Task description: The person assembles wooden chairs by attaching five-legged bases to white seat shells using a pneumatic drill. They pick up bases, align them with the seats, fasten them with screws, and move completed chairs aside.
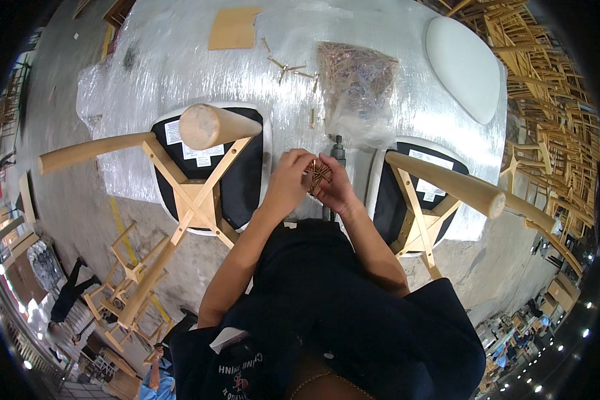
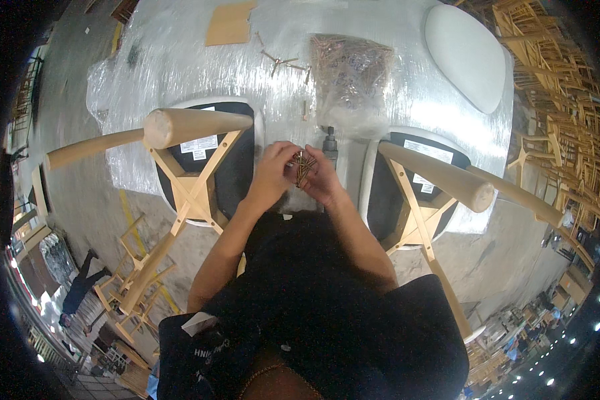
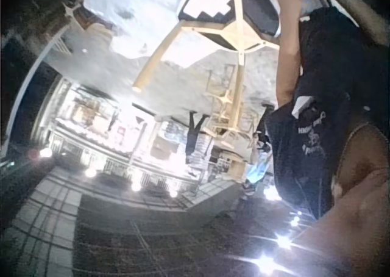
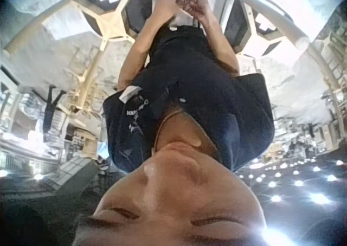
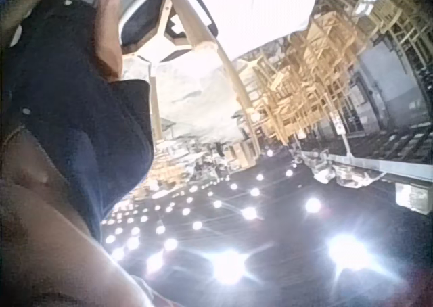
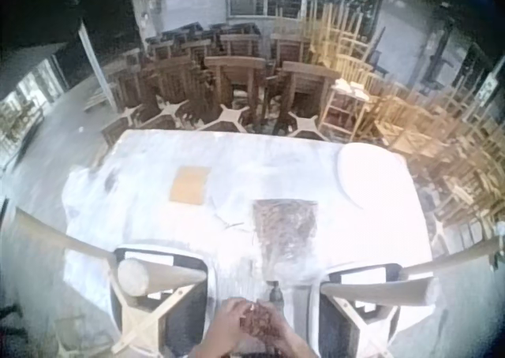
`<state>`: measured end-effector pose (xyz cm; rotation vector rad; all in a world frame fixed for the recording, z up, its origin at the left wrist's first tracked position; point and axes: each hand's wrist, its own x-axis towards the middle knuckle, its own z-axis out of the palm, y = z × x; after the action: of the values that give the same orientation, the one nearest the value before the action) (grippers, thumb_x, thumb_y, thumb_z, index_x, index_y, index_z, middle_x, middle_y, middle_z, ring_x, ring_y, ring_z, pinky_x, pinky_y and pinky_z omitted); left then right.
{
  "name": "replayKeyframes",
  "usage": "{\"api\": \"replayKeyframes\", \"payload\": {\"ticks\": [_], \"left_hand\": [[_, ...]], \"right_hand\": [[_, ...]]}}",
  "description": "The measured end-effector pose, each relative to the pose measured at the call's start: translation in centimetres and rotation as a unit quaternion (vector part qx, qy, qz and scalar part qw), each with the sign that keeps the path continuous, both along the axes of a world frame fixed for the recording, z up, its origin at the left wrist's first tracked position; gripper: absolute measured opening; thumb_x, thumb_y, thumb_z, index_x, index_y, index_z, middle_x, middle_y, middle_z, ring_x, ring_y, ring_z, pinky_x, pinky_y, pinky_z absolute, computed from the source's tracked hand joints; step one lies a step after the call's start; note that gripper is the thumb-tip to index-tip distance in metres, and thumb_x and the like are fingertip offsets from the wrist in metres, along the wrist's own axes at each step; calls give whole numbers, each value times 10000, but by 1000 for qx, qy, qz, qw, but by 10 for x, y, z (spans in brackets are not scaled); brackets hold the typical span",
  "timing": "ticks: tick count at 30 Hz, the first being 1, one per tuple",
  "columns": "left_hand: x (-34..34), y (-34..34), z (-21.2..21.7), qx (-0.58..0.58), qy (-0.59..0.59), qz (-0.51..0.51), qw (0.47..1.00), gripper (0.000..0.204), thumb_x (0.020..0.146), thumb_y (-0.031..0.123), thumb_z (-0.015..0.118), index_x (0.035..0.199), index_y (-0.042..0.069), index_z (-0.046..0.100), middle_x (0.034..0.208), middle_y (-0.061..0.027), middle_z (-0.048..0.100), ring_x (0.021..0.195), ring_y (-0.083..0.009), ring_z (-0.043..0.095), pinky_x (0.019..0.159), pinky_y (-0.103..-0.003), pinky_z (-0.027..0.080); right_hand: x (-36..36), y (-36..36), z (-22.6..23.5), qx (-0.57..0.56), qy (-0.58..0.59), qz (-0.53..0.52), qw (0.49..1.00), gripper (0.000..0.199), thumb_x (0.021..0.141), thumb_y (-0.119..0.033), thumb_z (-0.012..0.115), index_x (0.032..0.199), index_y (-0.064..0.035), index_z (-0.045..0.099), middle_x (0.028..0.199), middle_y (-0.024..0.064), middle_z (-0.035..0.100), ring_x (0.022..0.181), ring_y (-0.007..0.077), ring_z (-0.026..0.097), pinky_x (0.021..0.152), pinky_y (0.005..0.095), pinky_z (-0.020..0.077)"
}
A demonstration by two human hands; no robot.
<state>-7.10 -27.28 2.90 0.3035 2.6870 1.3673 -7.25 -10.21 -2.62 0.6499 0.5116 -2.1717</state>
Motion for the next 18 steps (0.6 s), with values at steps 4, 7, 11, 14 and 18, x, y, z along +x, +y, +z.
{"api": "replayKeyframes", "payload": {"ticks": [4, 7, 11, 14, 18], "left_hand": [[3, -34, 2, 13, -46, 53, 997, 349, 859, -25, 729, 1196, 67, 715, 1171, -133, 667, 1109, -350, 632, 936, -431, 553], [11, -54, -8, 2, -35, 28, 999, 336, 862, -13, 741, 1187, 66, 714, 1111, -122, 687, 1049, -351, 659, 893, -423, 559], [19, -66, -9, -68, 59, 9, 996, 256, 869, 25, 774, 1120, 51, 733, 1018, -123, 711, 940, -365, 691, 815, -397, 566], [27, -79, -6, 5, -81, 101, 992, 150, 899, 70, 767, 1043, 31, 754, 952, -113, 696, 857, -317, 691, 788, -398, 576], [36, -129, -8, 123, -76, 298, 944, 118, 921, 29, 758, 1037, 4, 760, 930, -140, 695, 751, -270, 689, 721, -352, 562]], "right_hand": [[-12, -16, 18, 33, -24, 26, 999, 472, 1090, -389, 461, 1351, -39, 638, 1252, 128, 745, 1114, 274, 716, 1030, 456, 552], [-15, -28, 22, 50, -32, 62, 996, 481, 1085, -386, 478, 1349, -29, 662, 1247, 140, 750, 1136, 278, 724, 1040, 443, 563], [-12, -43, 18, 81, -53, 77, 992, 477, 1083, -394, 483, 1338, -29, 653, 1233, 154, 747, 1100, 282, 720, 1018, 434, 559], [-9, -51, 17, 97, -35, 93, 990, 462, 1074, -407, 500, 1310, -38, 647, 1203, 158, 747, 1092, 286, 707, 970, 411, 552], [-12, -41, 10, 144, -12, 131, 981, 444, 1061, -415, 524, 1282, -52, 654, 1159, 156, 757, 1020, 258, 722, 792, 326, 555]]}}
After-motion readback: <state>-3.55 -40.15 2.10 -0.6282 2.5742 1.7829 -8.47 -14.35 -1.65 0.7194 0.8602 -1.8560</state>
